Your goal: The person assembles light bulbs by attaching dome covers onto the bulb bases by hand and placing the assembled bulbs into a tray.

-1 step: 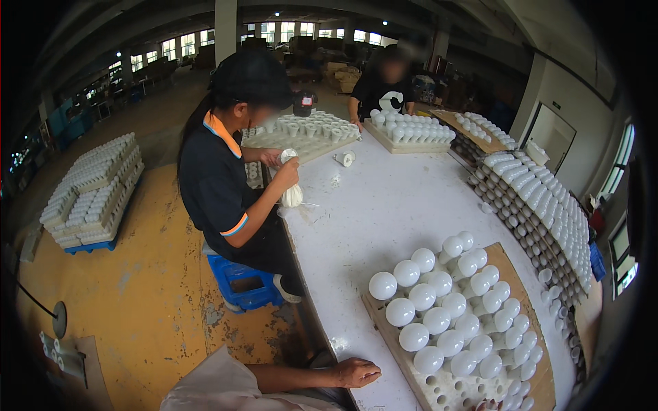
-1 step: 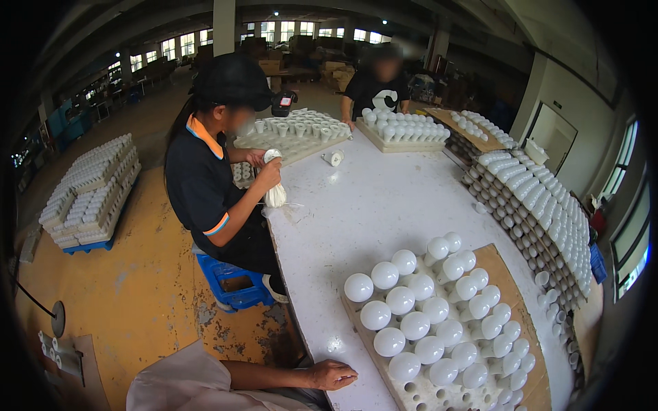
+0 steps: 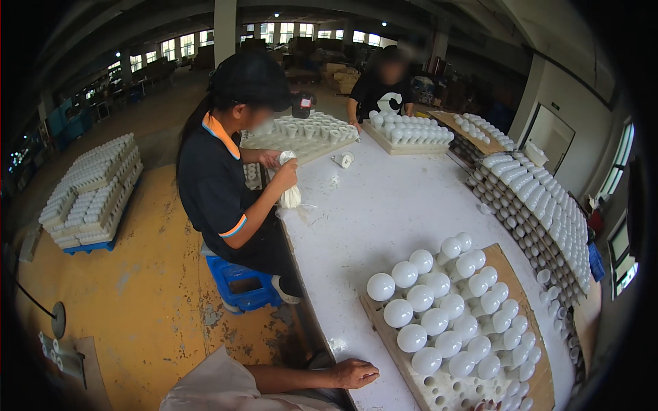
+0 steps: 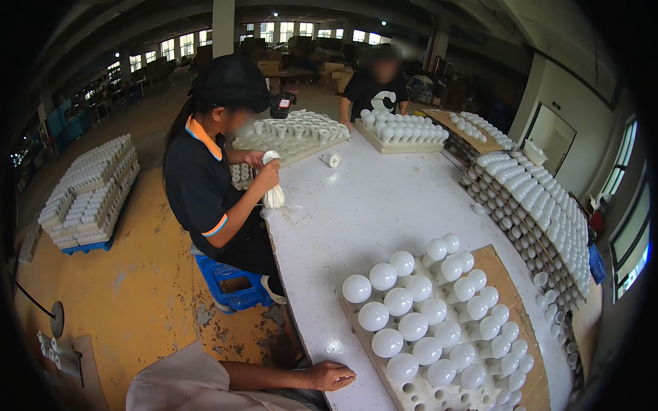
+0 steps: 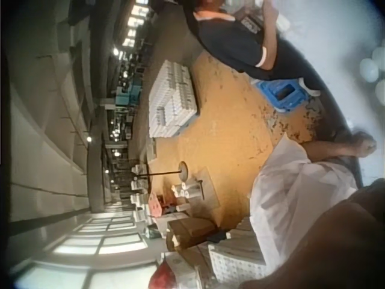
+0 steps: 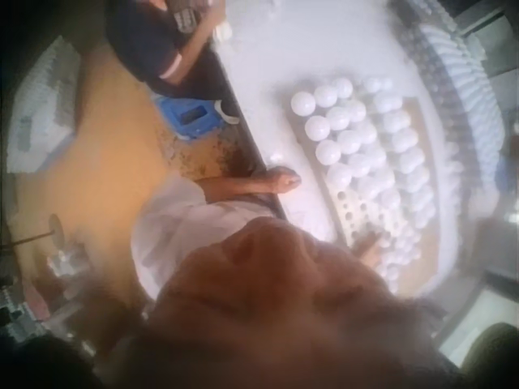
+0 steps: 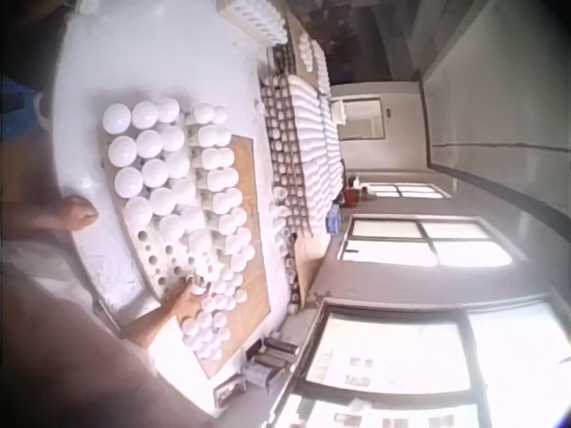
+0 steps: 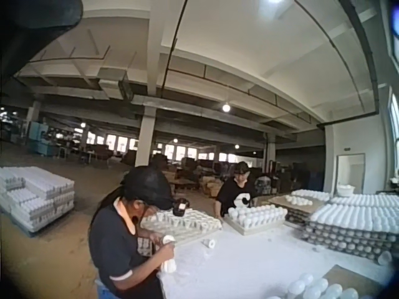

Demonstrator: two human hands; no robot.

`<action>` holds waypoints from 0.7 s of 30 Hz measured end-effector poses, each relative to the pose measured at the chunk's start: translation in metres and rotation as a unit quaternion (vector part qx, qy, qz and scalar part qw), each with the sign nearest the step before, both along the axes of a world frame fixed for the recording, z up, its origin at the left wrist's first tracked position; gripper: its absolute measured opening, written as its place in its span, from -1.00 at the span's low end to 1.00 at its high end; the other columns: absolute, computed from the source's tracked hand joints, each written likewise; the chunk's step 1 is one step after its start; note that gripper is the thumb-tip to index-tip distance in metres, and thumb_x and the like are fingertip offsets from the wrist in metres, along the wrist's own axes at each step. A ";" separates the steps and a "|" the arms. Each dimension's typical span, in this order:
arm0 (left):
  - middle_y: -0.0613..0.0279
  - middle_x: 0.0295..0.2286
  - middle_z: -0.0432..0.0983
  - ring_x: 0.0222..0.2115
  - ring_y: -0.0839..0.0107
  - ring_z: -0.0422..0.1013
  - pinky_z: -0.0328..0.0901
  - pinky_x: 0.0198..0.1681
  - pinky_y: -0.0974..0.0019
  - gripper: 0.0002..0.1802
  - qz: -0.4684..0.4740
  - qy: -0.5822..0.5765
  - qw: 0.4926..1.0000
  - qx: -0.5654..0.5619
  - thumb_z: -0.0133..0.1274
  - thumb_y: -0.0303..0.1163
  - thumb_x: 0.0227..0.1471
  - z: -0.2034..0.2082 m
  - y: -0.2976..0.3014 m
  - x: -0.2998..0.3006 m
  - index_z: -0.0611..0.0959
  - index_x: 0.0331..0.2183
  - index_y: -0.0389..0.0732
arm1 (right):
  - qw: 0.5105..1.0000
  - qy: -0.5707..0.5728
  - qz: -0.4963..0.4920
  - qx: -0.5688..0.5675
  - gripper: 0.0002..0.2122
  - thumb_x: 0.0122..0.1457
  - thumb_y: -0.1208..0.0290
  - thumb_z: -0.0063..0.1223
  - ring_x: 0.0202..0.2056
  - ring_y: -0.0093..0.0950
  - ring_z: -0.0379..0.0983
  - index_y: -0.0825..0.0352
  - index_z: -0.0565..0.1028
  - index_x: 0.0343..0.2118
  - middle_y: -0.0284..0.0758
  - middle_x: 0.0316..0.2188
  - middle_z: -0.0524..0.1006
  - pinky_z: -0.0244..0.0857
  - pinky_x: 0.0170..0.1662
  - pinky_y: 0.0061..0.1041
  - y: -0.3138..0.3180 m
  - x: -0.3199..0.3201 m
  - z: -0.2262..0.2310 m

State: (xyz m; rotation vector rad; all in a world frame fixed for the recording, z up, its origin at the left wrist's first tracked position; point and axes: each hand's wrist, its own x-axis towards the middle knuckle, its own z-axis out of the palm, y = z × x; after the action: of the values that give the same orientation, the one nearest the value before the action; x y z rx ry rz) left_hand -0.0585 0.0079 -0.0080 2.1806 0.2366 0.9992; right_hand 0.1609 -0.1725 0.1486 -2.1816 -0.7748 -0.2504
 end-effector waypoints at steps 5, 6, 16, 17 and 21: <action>0.12 -0.56 0.51 -0.55 0.18 0.48 0.37 -0.46 0.23 -0.92 0.012 0.025 1.000 -0.013 0.10 -0.46 -0.06 0.004 -0.002 -0.001 0.56 -0.44 -0.24 | 1.000 -0.015 -0.010 -0.002 -0.52 0.16 0.07 -0.11 -0.28 -0.19 0.44 0.22 0.31 0.09 -0.11 -0.10 0.45 0.32 -0.18 -0.24 -0.027 0.035 -0.035; 0.12 -0.56 0.51 -0.55 0.18 0.48 0.37 -0.46 0.23 -0.92 0.010 0.023 1.000 -0.011 0.10 -0.46 -0.06 0.003 -0.002 -0.001 0.56 -0.44 -0.24 | 1.000 -0.018 -0.012 -0.004 -0.52 0.16 0.07 -0.11 -0.28 -0.19 0.44 0.22 0.31 0.09 -0.11 -0.10 0.45 0.32 -0.18 -0.24 -0.032 0.044 -0.044; 0.14 -0.55 0.52 -0.54 0.21 0.48 0.38 -0.46 0.26 -0.90 -0.017 0.077 0.996 -0.049 0.10 -0.44 -0.04 0.011 0.001 0.000 0.57 -0.42 -0.25 | 0.998 -0.021 -0.048 -0.031 -0.52 0.17 0.04 -0.11 -0.31 -0.19 0.45 0.22 0.34 0.08 -0.10 -0.11 0.47 0.32 -0.19 -0.22 -0.125 0.115 -0.167; 0.15 -0.55 0.52 -0.55 0.22 0.48 0.38 -0.47 0.27 -0.89 -0.021 0.086 0.995 -0.054 0.10 -0.43 -0.04 0.013 0.001 0.001 0.58 -0.41 -0.25 | 0.998 -0.020 -0.053 -0.035 -0.52 0.17 0.03 -0.11 -0.31 -0.18 0.45 0.22 0.34 0.08 -0.10 -0.12 0.47 0.32 -0.19 -0.22 -0.140 0.120 -0.181; 0.16 -0.56 0.51 -0.58 0.27 0.47 0.37 -0.49 0.29 -0.88 -0.034 0.093 0.994 -0.048 0.11 -0.42 -0.03 0.012 0.003 0.001 0.59 -0.41 -0.25 | 0.996 -0.020 -0.075 -0.048 -0.52 0.17 0.03 -0.11 -0.32 -0.19 0.46 0.22 0.34 0.07 -0.10 -0.12 0.47 0.32 -0.19 -0.22 -0.167 0.124 -0.200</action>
State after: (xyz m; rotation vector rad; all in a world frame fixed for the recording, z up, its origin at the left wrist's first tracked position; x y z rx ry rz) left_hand -0.0578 0.0113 0.0040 2.1801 0.2893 0.7324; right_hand 0.2848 -0.3397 -0.0516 -2.3351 -0.6560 -0.3404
